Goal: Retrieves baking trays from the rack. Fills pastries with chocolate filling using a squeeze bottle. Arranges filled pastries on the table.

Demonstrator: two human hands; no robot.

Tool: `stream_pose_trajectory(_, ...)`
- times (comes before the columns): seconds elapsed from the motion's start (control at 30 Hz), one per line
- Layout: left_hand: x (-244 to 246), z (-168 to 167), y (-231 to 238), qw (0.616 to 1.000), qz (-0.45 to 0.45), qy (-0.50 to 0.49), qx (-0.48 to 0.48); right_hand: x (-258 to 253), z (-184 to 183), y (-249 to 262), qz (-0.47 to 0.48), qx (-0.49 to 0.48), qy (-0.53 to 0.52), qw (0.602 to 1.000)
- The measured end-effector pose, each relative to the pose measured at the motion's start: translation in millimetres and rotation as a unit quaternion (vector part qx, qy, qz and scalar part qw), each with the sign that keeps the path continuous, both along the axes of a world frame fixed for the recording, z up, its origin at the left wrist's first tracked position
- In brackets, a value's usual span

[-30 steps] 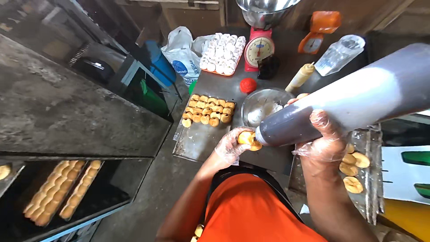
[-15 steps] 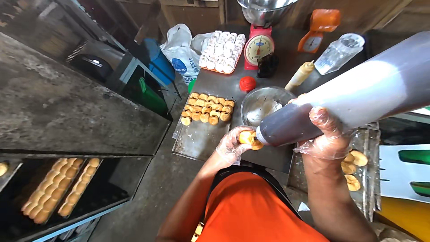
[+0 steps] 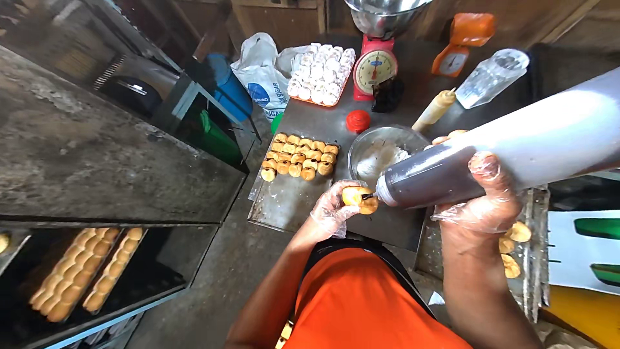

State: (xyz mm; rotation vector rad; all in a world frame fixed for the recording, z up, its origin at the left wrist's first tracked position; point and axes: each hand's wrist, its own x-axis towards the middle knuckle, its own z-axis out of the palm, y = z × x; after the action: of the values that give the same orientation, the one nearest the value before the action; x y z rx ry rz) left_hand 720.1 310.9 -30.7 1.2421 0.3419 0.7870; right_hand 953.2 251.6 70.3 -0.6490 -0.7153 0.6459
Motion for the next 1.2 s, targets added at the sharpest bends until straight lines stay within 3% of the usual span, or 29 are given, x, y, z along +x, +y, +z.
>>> stream_pose_trajectory(0.27,6,-18,4,0.993,0.020,-0.008,-0.114,7,-14,4,-0.055,-0.128,0.184,0.973)
stream_pose_trajectory(0.4,3,-54,18,0.984,0.102,0.130,-0.066,21,-41,-4,-0.079,-0.158,0.246,0.953)
stream_pose_trajectory(0.47,-5,-88,34,0.958,0.167,0.232,-0.038,27,-54,-15,-0.095,-0.172,0.230,0.953)
stream_pose_trajectory(0.57,-14,-139,66,0.861,0.238,0.449,0.017,39,-72,-38,-0.114,-0.174,0.209,0.955)
stream_pose_trajectory(0.63,-16,-165,86,0.810,0.245,0.532,0.040,50,-85,-57,-0.105,-0.165,0.211,0.958)
stream_pose_trajectory(0.87,-5,-211,114,0.773,0.223,0.585,0.102,83,-96,-119,-0.175,-0.190,0.162,0.952)
stream_pose_trajectory(1.03,0,-209,96,0.754,0.249,0.594,0.130,111,-95,-168,-0.213,-0.160,0.174,0.948)
stream_pose_trajectory(1.13,19,-179,84,0.746,0.283,0.580,0.164,129,-90,-202,-0.279,-0.160,0.202,0.925)
stream_pose_trajectory(1.2,47,-149,69,0.761,0.268,0.550,0.216,140,-88,-225,-0.327,-0.139,0.213,0.910)
